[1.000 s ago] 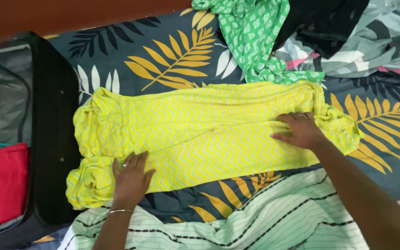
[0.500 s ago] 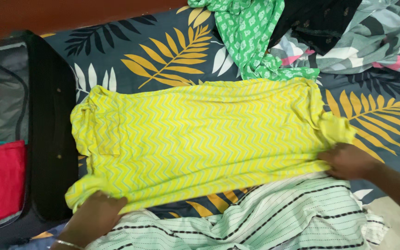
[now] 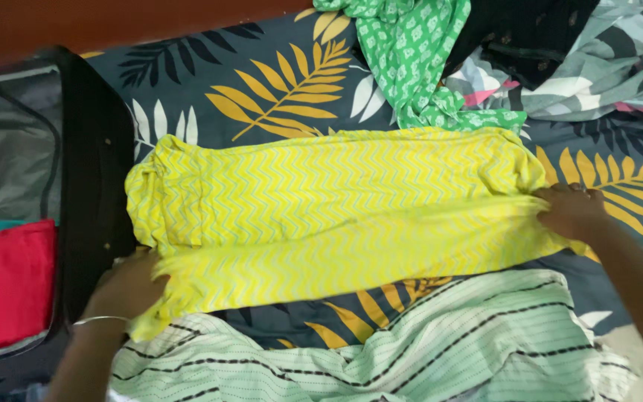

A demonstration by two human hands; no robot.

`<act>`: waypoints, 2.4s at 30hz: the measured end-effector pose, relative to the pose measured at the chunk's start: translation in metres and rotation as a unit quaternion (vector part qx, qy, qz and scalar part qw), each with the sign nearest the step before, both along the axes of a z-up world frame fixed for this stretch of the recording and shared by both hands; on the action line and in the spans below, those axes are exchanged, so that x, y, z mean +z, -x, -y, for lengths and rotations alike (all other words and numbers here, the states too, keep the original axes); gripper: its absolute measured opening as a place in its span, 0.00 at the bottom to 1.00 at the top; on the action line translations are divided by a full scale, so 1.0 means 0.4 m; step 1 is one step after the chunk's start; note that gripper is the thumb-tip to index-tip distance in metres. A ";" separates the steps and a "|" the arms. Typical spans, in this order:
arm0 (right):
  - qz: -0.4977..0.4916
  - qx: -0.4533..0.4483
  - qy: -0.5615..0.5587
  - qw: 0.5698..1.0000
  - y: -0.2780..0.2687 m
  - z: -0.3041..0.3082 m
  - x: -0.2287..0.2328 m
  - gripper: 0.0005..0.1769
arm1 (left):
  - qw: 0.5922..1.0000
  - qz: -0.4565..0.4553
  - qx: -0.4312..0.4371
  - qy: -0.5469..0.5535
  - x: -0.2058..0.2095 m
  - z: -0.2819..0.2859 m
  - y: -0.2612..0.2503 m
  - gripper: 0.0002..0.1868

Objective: The person folds a yellow patterned shirt on a bed and places it inside a suitcase.

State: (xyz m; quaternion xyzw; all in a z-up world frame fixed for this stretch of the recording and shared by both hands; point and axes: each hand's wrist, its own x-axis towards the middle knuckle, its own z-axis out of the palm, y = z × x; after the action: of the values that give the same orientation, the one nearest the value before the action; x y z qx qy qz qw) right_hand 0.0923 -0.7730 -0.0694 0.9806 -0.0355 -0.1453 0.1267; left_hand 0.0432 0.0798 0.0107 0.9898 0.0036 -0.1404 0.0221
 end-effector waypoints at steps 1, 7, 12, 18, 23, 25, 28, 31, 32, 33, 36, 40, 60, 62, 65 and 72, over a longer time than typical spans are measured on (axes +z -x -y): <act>0.022 -0.004 0.002 1.000 0.003 -0.034 -0.007 0.37 | 0.999 0.021 -0.006 -0.049 0.007 0.022 -0.005 0.31; 0.225 0.138 -0.131 0.955 0.101 -0.303 0.065 0.43 | 0.948 0.244 -0.189 -0.072 -0.021 0.278 0.053 0.27; 0.114 0.226 -0.306 0.918 0.147 -0.381 0.114 0.36 | 0.959 0.063 -0.270 0.062 -0.033 0.357 0.093 0.23; 0.092 0.189 -0.193 0.958 0.231 -0.246 0.090 0.36 | 0.950 0.086 -0.299 0.027 -0.044 0.286 0.108 0.09; 0.112 0.208 -0.155 0.959 0.285 -0.108 0.024 0.18 | 0.940 0.058 -0.333 0.038 -0.034 0.254 0.119 0.07; 0.117 0.243 -0.184 0.945 0.298 -0.079 0.019 0.18 | 0.939 0.066 -0.333 0.060 -0.014 0.239 0.139 0.06; 0.094 0.279 -0.199 0.935 0.326 -0.075 0.030 0.18 | 0.935 0.039 -0.347 0.070 0.003 0.243 0.171 0.09; 0.042 0.211 -0.181 0.960 0.315 -0.105 0.027 0.20 | 0.948 -0.033 -0.310 0.066 0.027 0.261 0.173 0.07; 0.063 0.198 -0.204 0.957 0.312 -0.111 0.032 0.20 | 0.953 -0.030 -0.291 0.078 0.039 0.269 0.170 0.10; 0.083 0.184 -0.227 0.953 0.310 -0.115 0.038 0.21 | 0.958 -0.028 -0.272 0.090 0.052 0.278 0.167 0.13; 0.169 0.118 -0.255 0.945 0.286 -0.129 0.031 0.22 | 0.967 0.005 -0.225 0.118 0.059 0.337 0.147 0.13; 0.249 0.060 -0.167 0.952 0.249 -0.107 -0.010 0.28 | 0.930 0.100 -0.260 0.241 0.007 0.452 0.120 0.07; 0.064 0.278 -0.365 0.886 0.129 -0.584 0.071 0.27 | 0.914 0.034 -0.348 0.206 -0.101 0.628 0.113 0.38; 0.017 0.257 -0.360 0.897 0.142 -0.631 0.108 0.26 | 0.919 0.029 -0.334 0.205 -0.092 0.570 0.121 0.34; 0.018 0.245 -0.388 0.888 0.134 -0.633 0.114 0.26 | 0.941 0.005 -0.266 0.210 -0.087 0.455 0.132 0.24; 0.104 0.204 -0.376 0.898 0.123 -0.713 0.071 0.20 | 0.926 -0.104 0.142 0.335 -0.092 0.186 0.095 0.13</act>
State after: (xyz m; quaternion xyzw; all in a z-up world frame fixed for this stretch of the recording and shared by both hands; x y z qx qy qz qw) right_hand 0.0429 -0.4876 -0.0409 0.9505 0.2097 -0.0159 -0.2286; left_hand 0.0053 0.0054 -0.0260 0.8937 0.0989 -0.2307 0.3720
